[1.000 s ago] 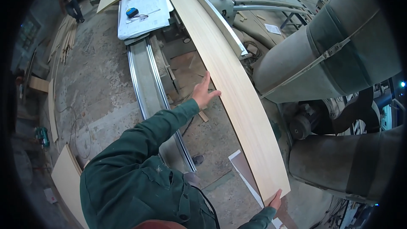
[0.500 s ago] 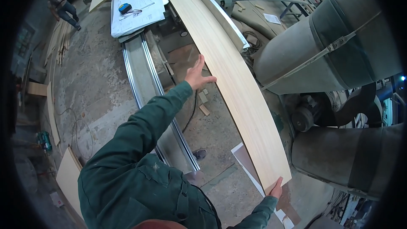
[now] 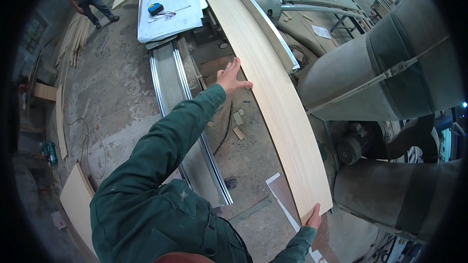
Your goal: Measuring, marking, and moving large wooden panels on a production floor using a tape measure and marker.
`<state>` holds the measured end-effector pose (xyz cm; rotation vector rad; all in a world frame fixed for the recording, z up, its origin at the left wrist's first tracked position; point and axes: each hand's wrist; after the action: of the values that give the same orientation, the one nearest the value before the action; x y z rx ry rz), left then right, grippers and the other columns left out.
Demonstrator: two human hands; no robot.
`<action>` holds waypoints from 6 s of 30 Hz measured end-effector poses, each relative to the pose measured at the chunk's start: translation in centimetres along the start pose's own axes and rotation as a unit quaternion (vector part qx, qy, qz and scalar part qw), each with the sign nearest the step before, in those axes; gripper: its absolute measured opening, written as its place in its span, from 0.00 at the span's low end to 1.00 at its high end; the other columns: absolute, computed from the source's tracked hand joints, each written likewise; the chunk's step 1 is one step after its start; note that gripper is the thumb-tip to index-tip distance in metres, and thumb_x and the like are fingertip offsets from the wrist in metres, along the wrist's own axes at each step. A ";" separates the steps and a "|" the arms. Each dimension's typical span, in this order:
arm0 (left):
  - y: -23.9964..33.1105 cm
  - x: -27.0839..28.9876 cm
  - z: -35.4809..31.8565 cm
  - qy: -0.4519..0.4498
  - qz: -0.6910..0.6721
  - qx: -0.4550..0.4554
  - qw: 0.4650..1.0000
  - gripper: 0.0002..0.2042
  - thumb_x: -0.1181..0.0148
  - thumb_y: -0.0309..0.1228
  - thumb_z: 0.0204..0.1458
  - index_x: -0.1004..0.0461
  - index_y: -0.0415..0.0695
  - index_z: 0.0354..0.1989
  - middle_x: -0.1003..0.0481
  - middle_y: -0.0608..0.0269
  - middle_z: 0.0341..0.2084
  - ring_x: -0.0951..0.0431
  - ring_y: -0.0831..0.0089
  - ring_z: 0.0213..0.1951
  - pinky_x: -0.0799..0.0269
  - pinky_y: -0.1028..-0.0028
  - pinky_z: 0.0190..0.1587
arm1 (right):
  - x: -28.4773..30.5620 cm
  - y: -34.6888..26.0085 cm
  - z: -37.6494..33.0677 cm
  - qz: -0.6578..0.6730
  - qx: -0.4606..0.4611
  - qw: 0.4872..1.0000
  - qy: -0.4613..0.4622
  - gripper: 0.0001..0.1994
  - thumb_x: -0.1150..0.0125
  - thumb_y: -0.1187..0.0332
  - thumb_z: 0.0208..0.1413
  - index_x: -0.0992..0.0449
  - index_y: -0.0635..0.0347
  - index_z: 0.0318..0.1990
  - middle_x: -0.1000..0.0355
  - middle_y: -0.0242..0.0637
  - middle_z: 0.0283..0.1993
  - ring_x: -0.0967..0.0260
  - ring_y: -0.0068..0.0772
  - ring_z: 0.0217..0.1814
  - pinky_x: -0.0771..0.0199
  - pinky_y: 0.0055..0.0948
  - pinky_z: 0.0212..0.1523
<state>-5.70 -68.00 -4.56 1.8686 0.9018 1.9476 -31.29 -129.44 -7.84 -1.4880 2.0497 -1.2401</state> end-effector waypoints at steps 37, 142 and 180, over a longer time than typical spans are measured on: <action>-3.1 3.5 4.3 0.020 0.042 -0.027 0.999 0.64 0.34 0.67 0.34 0.61 0.33 0.71 0.58 0.41 0.71 0.61 0.56 0.73 0.64 0.53 0.68 | -5.4 -0.8 2.1 0.011 -0.003 0.999 0.051 0.36 0.36 0.46 0.54 0.32 0.72 0.57 0.27 0.42 0.53 0.28 0.35 0.52 0.30 0.32 0.54; -18.5 19.6 30.1 -0.029 0.139 -0.021 0.990 0.67 0.34 0.69 0.28 0.56 0.26 0.67 0.58 0.33 0.69 0.57 0.50 0.72 0.70 0.45 0.70 | -51.7 -14.8 1.8 0.005 0.021 0.999 0.024 0.36 0.35 0.45 0.53 0.29 0.75 0.53 0.24 0.44 0.48 0.25 0.37 0.44 0.25 0.34 0.48; -23.2 22.6 34.8 0.012 0.061 -0.082 0.995 0.52 0.39 0.61 0.44 0.53 0.33 0.68 0.52 0.44 0.69 0.49 0.59 0.70 0.74 0.37 0.67 | -71.2 -21.4 0.1 0.122 0.079 0.987 -0.072 0.27 0.33 0.69 0.54 0.34 0.73 0.58 0.29 0.45 0.55 0.28 0.36 0.52 0.26 0.32 0.52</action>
<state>20.75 -28.53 -2.49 1.8483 0.6267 2.0509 10.76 -68.13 -6.83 -1.1796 1.9225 -1.1337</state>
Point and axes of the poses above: each hand's wrist, its own z-axis towards the middle knuckle, its own x-axis out of the back of the hand, y = z × x
